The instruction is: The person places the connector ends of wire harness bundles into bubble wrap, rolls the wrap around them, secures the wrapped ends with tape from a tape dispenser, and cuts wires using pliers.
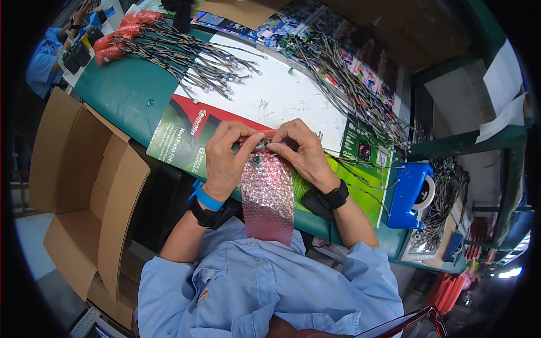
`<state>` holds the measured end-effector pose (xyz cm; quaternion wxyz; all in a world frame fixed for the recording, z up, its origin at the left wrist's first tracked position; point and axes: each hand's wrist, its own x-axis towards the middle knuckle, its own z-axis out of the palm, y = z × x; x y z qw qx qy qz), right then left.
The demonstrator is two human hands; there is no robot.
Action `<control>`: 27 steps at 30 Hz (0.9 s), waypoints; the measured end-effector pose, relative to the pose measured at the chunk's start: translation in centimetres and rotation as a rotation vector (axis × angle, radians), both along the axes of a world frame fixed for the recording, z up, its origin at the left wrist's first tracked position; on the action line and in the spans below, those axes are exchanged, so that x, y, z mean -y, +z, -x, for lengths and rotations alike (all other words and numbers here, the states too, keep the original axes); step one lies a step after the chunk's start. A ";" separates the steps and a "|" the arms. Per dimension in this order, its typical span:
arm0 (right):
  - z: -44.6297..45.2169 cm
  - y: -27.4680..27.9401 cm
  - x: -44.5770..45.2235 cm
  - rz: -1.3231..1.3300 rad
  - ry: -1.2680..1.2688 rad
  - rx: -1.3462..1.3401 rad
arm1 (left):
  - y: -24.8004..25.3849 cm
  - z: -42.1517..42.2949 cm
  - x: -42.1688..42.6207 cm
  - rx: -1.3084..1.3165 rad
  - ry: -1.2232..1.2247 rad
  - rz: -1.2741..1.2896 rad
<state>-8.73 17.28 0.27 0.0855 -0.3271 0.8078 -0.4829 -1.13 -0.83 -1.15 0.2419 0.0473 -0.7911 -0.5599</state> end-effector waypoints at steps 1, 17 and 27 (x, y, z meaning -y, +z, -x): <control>0.0 -0.2 0.0 0.005 -0.005 0.032 | -0.2 0.0 0.1 0.001 -0.001 -0.001; 0.0 -0.1 0.0 0.000 0.004 0.079 | -0.1 -0.7 1.7 0.020 -0.214 0.122; -0.6 1.9 -0.4 -0.170 0.154 -0.464 | 0.4 -0.9 1.6 0.063 -0.236 0.091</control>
